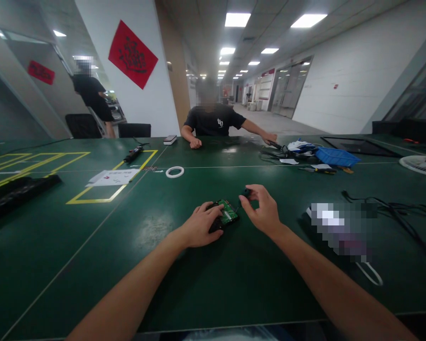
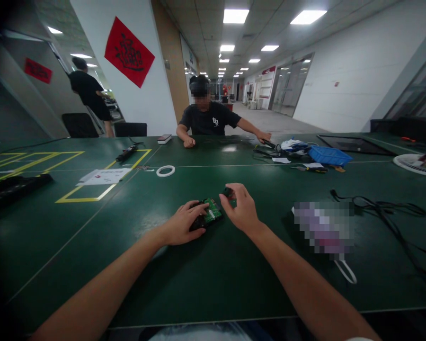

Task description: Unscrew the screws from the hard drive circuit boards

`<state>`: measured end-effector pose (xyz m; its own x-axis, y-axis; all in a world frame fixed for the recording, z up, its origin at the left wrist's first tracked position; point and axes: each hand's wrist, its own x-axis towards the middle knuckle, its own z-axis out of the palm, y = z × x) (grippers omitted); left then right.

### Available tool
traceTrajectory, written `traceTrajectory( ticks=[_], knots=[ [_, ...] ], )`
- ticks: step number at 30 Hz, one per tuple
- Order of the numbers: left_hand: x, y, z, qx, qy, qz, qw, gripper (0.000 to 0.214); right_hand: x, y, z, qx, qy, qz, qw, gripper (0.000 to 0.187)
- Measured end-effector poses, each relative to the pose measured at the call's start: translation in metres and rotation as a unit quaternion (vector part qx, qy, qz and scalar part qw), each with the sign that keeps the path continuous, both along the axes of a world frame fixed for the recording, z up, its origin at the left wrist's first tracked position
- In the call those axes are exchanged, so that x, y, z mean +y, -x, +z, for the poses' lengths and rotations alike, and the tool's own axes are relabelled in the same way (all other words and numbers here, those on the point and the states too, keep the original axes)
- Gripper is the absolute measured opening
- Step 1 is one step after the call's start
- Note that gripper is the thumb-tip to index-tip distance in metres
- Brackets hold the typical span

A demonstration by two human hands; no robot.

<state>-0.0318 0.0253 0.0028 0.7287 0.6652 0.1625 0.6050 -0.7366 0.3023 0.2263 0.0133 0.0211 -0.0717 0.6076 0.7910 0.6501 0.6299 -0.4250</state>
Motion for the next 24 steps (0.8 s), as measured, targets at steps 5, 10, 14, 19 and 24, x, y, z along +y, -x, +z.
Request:
traceTrajectory(
  ticks=[5,10,14,19,24],
  knots=[
    [0.001,-0.002,0.003,0.007,-0.007,0.004,1.0,0.08,0.009,0.008,0.004,-0.003,0.036,0.017,0.999,0.036],
    [-0.001,-0.003,0.0,0.01,-0.024,0.001,1.0,0.075,0.013,0.016,0.01,-0.008,0.026,0.01,1.0,0.032],
    [-0.002,-0.003,-0.005,0.002,-0.036,0.015,0.999,0.076,0.004,0.01,0.011,-0.025,0.021,0.026,0.999,0.029],
    [-0.004,-0.003,-0.007,-0.003,-0.036,0.015,0.999,0.076,-0.002,0.005,0.009,-0.014,0.01,0.0,1.0,0.029],
    [-0.004,-0.002,-0.008,-0.011,-0.033,0.017,0.999,0.075,-0.002,0.002,0.01,-0.019,0.029,0.027,0.999,0.033]
  ],
)
